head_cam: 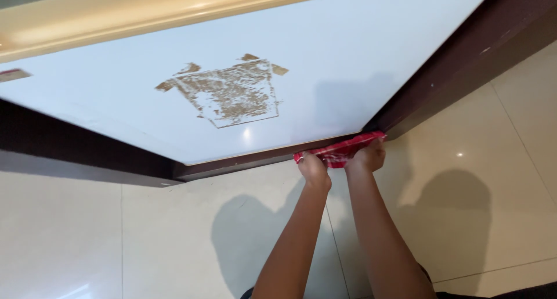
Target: The person wipes a white mini-fridge and a wooden TV stand using a red and white striped cloth. Then, the person smooths and tucks a white bedsheet around the mattress, ensuring the corners are neat.
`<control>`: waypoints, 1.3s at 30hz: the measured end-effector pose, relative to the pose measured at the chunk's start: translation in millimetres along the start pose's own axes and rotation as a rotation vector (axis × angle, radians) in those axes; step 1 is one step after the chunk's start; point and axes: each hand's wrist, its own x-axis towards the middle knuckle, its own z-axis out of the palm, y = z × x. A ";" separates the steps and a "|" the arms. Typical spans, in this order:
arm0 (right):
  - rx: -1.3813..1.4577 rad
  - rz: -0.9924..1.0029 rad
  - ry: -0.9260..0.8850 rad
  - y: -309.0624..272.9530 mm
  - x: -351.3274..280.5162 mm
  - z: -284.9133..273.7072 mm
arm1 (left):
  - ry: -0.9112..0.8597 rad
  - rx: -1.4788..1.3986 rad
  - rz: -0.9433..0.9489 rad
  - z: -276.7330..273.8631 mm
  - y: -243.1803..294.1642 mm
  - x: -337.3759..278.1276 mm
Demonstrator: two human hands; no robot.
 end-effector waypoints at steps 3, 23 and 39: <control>0.060 -0.245 -0.174 -9.1 -34.9 6.4 | 0.008 -0.204 0.009 11.3 25.0 -16.8; 0.215 -0.457 -0.624 -183.4 -225.7 60.5 | -0.124 -0.434 0.093 101.3 223.9 -192.3; -0.526 -1.384 -0.870 -289.8 -330.1 73.1 | 0.222 0.660 1.504 82.5 271.6 -298.9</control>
